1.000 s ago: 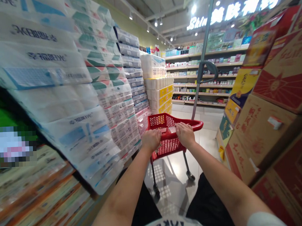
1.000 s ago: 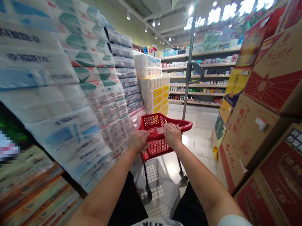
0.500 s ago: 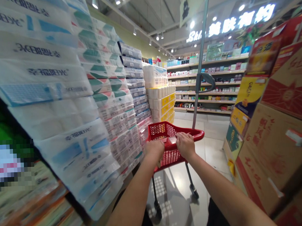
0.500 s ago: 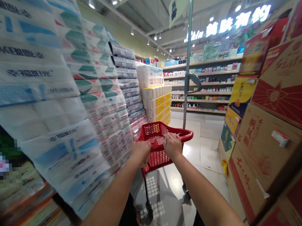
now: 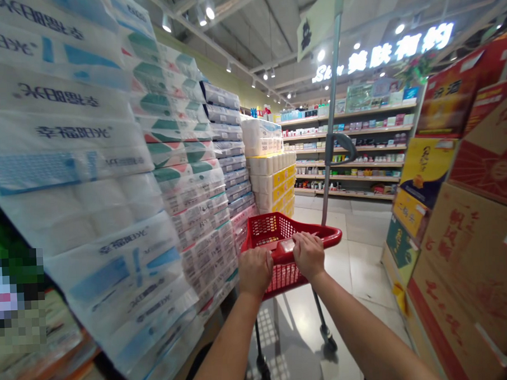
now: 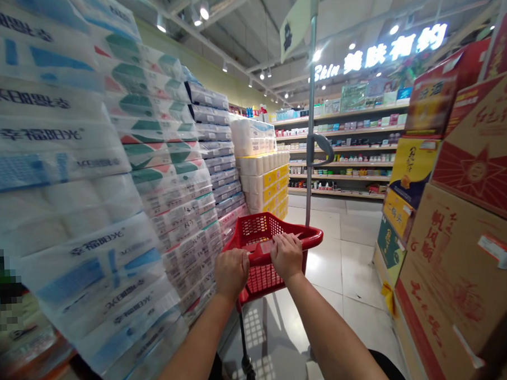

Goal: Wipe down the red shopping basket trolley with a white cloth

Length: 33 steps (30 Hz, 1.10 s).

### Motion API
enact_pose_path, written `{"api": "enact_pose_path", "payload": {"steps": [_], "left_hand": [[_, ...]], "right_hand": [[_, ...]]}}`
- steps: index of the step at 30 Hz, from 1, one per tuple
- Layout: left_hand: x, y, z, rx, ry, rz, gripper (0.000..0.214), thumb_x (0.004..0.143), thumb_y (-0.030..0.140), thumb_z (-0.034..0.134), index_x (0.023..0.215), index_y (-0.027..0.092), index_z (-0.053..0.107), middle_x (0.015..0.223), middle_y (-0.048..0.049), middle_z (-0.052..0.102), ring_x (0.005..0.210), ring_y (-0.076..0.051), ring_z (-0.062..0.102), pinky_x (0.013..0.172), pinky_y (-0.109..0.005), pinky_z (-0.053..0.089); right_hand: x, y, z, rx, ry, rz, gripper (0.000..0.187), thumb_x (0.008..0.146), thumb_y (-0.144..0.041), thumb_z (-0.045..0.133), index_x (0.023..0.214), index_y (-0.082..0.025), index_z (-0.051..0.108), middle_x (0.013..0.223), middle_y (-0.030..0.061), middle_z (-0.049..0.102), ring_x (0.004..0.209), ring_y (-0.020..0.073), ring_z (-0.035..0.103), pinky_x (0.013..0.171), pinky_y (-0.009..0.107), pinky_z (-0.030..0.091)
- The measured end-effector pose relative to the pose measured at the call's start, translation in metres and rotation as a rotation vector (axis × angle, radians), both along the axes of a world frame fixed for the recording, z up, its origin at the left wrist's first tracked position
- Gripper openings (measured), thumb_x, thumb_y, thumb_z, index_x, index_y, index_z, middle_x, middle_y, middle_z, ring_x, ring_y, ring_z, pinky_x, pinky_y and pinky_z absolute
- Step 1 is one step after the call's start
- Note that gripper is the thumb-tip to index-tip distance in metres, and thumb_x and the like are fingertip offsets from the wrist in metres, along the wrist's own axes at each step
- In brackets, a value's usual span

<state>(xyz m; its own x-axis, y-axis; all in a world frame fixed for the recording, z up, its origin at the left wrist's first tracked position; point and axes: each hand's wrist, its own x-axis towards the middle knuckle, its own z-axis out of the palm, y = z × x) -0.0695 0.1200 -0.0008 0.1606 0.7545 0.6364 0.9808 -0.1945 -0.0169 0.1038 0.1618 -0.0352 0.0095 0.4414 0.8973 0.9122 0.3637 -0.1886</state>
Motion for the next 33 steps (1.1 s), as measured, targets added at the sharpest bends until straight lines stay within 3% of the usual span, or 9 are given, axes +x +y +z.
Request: {"api": "enact_pose_path", "payload": {"steps": [6, 11, 13, 16, 19, 23, 25, 30, 33], "left_hand": [[0.004, 0.021, 0.023, -0.358, 0.096, 0.013, 0.040, 0.093, 0.031, 0.032, 0.083, 0.016, 0.068, 0.079, -0.0113, 0.070, 0.073, -0.022, 0.065, 0.069, -0.034, 0.044], [0.013, 0.002, 0.009, -0.170, 0.068, -0.001, 0.042, 0.095, 0.031, 0.024, 0.099, 0.017, 0.063, 0.100, -0.0141, 0.067, 0.096, -0.026, 0.061, 0.088, -0.042, 0.041], [0.016, -0.001, 0.007, -0.126, 0.044, 0.018, 0.042, 0.095, 0.031, 0.024, 0.097, 0.016, 0.063, 0.097, -0.0143, 0.067, 0.095, -0.026, 0.061, 0.085, -0.042, 0.042], [0.019, 0.007, 0.016, -0.330, 0.051, 0.069, 0.043, 0.094, 0.031, 0.027, 0.091, 0.014, 0.066, 0.084, -0.0149, 0.069, 0.081, -0.026, 0.065, 0.074, -0.040, 0.045], [0.021, 0.007, 0.020, -0.380, 0.047, 0.066, 0.041, 0.093, 0.033, 0.030, 0.090, 0.014, 0.067, 0.083, -0.0150, 0.069, 0.080, -0.025, 0.065, 0.073, -0.039, 0.045], [0.024, -0.014, 0.003, -0.091, 0.033, -0.040, 0.037, 0.094, 0.033, 0.031, 0.116, 0.020, 0.059, 0.109, -0.0130, 0.065, 0.107, -0.026, 0.056, 0.095, -0.044, 0.036], [0.026, -0.021, -0.002, -0.027, 0.007, -0.020, 0.035, 0.093, 0.032, 0.033, 0.115, 0.021, 0.059, 0.107, -0.0122, 0.065, 0.108, -0.026, 0.055, 0.097, -0.043, 0.034], [0.030, -0.008, 0.012, -0.307, 0.017, 0.068, 0.048, 0.095, 0.036, 0.023, 0.092, 0.015, 0.066, 0.085, -0.0127, 0.068, 0.080, -0.025, 0.063, 0.075, -0.038, 0.042], [0.028, -0.010, 0.011, -0.263, 0.034, 0.030, 0.048, 0.095, 0.037, 0.021, 0.097, 0.017, 0.065, 0.088, -0.0119, 0.068, 0.084, -0.024, 0.063, 0.078, -0.037, 0.041]], "right_hand": [[0.002, 0.002, -0.002, -0.014, 0.007, 0.009, 0.030, 0.090, -0.019, 0.042, 0.103, -0.019, 0.069, 0.106, 0.0057, 0.071, 0.107, 0.0218, 0.061, 0.101, 0.038, 0.031], [0.003, 0.001, -0.003, -0.035, 0.013, 0.013, 0.030, 0.091, -0.020, 0.041, 0.104, -0.019, 0.068, 0.107, 0.0054, 0.071, 0.109, 0.0215, 0.060, 0.101, 0.038, 0.031], [0.003, 0.000, -0.002, -0.031, 0.010, 0.015, 0.030, 0.091, -0.019, 0.041, 0.104, -0.019, 0.068, 0.106, 0.0050, 0.071, 0.109, 0.0209, 0.060, 0.102, 0.037, 0.030], [0.003, -0.002, -0.001, -0.030, 0.005, 0.014, 0.029, 0.091, -0.020, 0.042, 0.103, -0.018, 0.068, 0.107, 0.0048, 0.071, 0.108, 0.0209, 0.060, 0.101, 0.037, 0.030], [0.004, -0.004, -0.001, -0.035, 0.012, 0.010, 0.029, 0.090, -0.020, 0.042, 0.103, -0.018, 0.068, 0.107, 0.0054, 0.070, 0.109, 0.0214, 0.059, 0.101, 0.037, 0.030], [0.005, -0.007, -0.002, -0.059, 0.011, 0.004, 0.030, 0.091, -0.020, 0.041, 0.104, -0.019, 0.068, 0.108, 0.0049, 0.070, 0.110, 0.0208, 0.059, 0.102, 0.037, 0.031], [0.007, -0.009, -0.003, -0.057, 0.008, 0.008, 0.031, 0.091, -0.020, 0.041, 0.105, -0.019, 0.068, 0.108, 0.0049, 0.070, 0.110, 0.0207, 0.059, 0.102, 0.037, 0.031], [0.010, -0.015, -0.002, -0.090, 0.012, 0.011, 0.032, 0.090, -0.020, 0.041, 0.106, -0.020, 0.068, 0.109, 0.0053, 0.070, 0.112, 0.0211, 0.058, 0.101, 0.038, 0.031], [0.010, -0.019, -0.001, -0.111, 0.023, 0.016, 0.032, 0.091, -0.020, 0.040, 0.107, -0.020, 0.068, 0.109, 0.0055, 0.070, 0.113, 0.0214, 0.057, 0.101, 0.038, 0.031]]}}
